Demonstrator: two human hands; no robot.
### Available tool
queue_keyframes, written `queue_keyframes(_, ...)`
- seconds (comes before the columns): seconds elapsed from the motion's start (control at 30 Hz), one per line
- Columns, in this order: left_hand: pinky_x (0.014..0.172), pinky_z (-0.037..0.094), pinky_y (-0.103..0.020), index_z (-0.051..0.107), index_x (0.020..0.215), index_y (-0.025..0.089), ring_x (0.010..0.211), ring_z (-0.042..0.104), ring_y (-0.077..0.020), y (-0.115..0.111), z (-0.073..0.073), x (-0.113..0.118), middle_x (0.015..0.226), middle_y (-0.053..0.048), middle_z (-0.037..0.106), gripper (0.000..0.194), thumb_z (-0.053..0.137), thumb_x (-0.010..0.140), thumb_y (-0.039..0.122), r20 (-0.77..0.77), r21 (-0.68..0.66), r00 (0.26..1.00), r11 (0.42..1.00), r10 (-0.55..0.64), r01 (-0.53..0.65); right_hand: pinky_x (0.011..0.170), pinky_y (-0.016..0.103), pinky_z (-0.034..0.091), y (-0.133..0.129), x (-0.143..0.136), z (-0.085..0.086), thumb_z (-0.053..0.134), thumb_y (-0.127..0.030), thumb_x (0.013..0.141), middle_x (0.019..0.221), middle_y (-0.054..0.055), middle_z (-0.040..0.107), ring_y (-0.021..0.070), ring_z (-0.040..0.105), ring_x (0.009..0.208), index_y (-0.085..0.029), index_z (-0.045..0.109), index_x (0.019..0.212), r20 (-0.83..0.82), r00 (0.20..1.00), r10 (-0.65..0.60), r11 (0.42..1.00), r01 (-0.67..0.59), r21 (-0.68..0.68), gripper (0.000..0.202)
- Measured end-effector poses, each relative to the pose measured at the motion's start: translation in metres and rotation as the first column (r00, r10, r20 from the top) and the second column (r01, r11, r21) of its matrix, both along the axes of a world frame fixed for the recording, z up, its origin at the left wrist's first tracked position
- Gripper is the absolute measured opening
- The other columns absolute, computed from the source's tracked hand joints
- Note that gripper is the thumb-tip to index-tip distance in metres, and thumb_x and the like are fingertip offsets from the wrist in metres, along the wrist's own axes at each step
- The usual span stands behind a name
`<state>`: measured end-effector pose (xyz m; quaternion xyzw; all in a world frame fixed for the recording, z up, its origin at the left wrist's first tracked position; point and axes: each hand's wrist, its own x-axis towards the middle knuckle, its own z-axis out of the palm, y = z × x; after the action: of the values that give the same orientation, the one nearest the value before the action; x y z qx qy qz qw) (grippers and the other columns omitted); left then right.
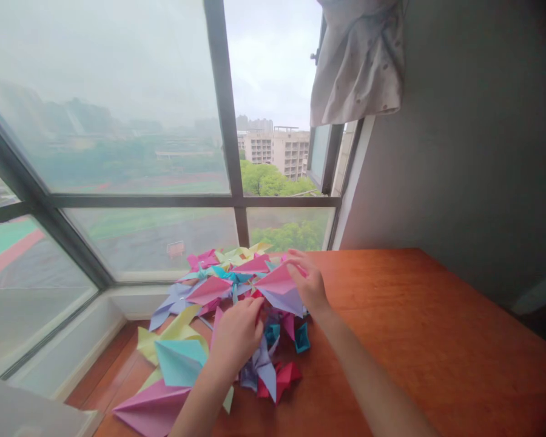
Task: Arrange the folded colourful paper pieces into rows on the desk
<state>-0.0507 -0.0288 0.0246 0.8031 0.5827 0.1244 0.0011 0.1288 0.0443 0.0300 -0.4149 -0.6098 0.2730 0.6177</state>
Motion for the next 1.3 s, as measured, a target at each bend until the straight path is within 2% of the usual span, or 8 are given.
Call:
queue_keyframes(0.17, 0.079, 0.048, -0.034, 0.062, 0.103, 0.022, 0.094, 0.066, -0.0248, -0.005, 0.007, -0.023, 0.099, -0.007, 0.069, 0.022, 0.044, 0.091, 0.021, -0.058, 0.120, 0.986, 0.981, 0.158, -0.150, 0.105, 0.040, 0.042, 0.001, -0.018, -0.017, 0.048, -0.027, 0.091, 0.116, 0.008, 0.067, 0.0208, 0.058, 0.115, -0.022, 0.069, 0.102, -0.040, 0.997, 0.072, 0.996, -0.070, 0.050, 0.024)
queue_keyframes(0.27, 0.088, 0.049, -0.038, 0.060, 0.111, 0.018, 0.103, 0.063, -0.0268, -0.004, 0.006, -0.033, 0.114, -0.011, 0.066, 0.026, 0.045, 0.090, 0.023, -0.017, 0.212, 0.977, 0.956, 0.213, -0.205, 0.109, 0.040, 0.037, -0.006, -0.033, -0.022, 0.044, -0.028, 0.095, 0.122, 0.007, 0.065, 0.0200, 0.054, 0.120, -0.023, 0.067, 0.113, 0.159, 0.978, 0.133, 0.981, -0.153, 0.122, 0.029)
queue_keyframes(0.4, 0.097, 0.047, -0.043, 0.051, 0.126, 0.016, 0.115, 0.058, -0.0297, -0.009, 0.002, -0.039, 0.127, -0.015, 0.059, 0.039, 0.047, 0.090, 0.030, 0.092, 0.301, 0.977, 0.930, 0.192, -0.211, 0.111, 0.039, 0.035, -0.023, -0.040, -0.015, 0.048, -0.032, 0.095, 0.131, 0.006, 0.061, 0.0197, 0.050, 0.126, -0.024, 0.059, 0.127, 0.429, 0.861, 0.272, 0.931, -0.349, 0.110, 0.035)
queue_keyframes(0.47, 0.099, 0.046, -0.046, 0.048, 0.129, 0.015, 0.120, 0.055, -0.0311, -0.013, 0.001, -0.037, 0.131, -0.017, 0.056, 0.043, 0.047, 0.090, 0.033, 0.125, 0.316, 0.981, 0.931, 0.148, -0.181, 0.108, 0.037, 0.039, -0.030, -0.034, -0.011, 0.047, -0.032, 0.095, 0.128, 0.006, 0.062, 0.0194, 0.052, 0.124, -0.024, 0.060, 0.126, 0.383, 0.895, 0.228, 0.949, -0.293, 0.120, 0.034)
queue_keyframes(0.57, 0.102, 0.044, -0.048, 0.048, 0.130, 0.016, 0.125, 0.051, -0.0329, -0.018, 0.001, -0.028, 0.134, -0.018, 0.053, 0.044, 0.049, 0.090, 0.032, 0.134, 0.299, 0.988, 0.947, 0.082, -0.119, 0.098, 0.036, 0.046, -0.036, -0.014, -0.013, 0.046, -0.029, 0.094, 0.116, 0.007, 0.067, 0.0208, 0.058, 0.112, -0.023, 0.065, 0.117, 0.249, 0.968, -0.006, 0.997, -0.015, 0.081, 0.031)
queue_keyframes(0.7, 0.103, 0.042, -0.047, 0.052, 0.128, 0.021, 0.125, 0.050, -0.0321, -0.011, 0.007, -0.010, 0.136, -0.015, 0.054, 0.042, 0.054, 0.086, 0.025, 0.107, 0.254, 0.993, 0.965, 0.044, -0.070, 0.078, 0.032, 0.052, -0.040, 0.020, -0.031, 0.047, -0.031, 0.091, 0.100, 0.010, 0.070, 0.0208, 0.064, 0.089, -0.018, 0.068, 0.101, 0.234, 0.957, -0.172, 0.981, 0.188, -0.050, 0.027)
queue_keyframes(0.97, 0.102, 0.040, -0.046, 0.050, 0.134, 0.019, 0.128, 0.047, -0.0333, 0.021, 0.013, 0.016, 0.142, -0.017, 0.047, 0.052, 0.056, 0.083, 0.017, -0.025, 0.209, 1.000, 0.978, -0.013, 0.018, 0.075, 0.031, 0.051, -0.053, 0.044, -0.068, 0.051, -0.037, 0.088, 0.090, 0.008, 0.072, 0.0211, 0.066, 0.080, -0.018, 0.068, 0.094, 0.287, 0.943, -0.172, 0.964, 0.220, -0.147, 0.026)
queue_keyframes(1.3, 0.090, 0.043, -0.039, 0.064, 0.102, 0.019, 0.103, 0.059, -0.0277, 0.033, 0.036, 0.011, 0.106, -0.011, 0.066, 0.021, 0.048, 0.089, 0.017, -0.060, 0.187, 0.997, 0.981, -0.047, 0.057, 0.065, 0.028, 0.048, -0.055, 0.033, -0.067, 0.054, -0.032, 0.085, 0.077, 0.004, 0.072, 0.0182, 0.064, 0.067, -0.020, 0.072, 0.084, 0.391, 0.913, -0.111, 0.978, 0.170, -0.119, 0.022)
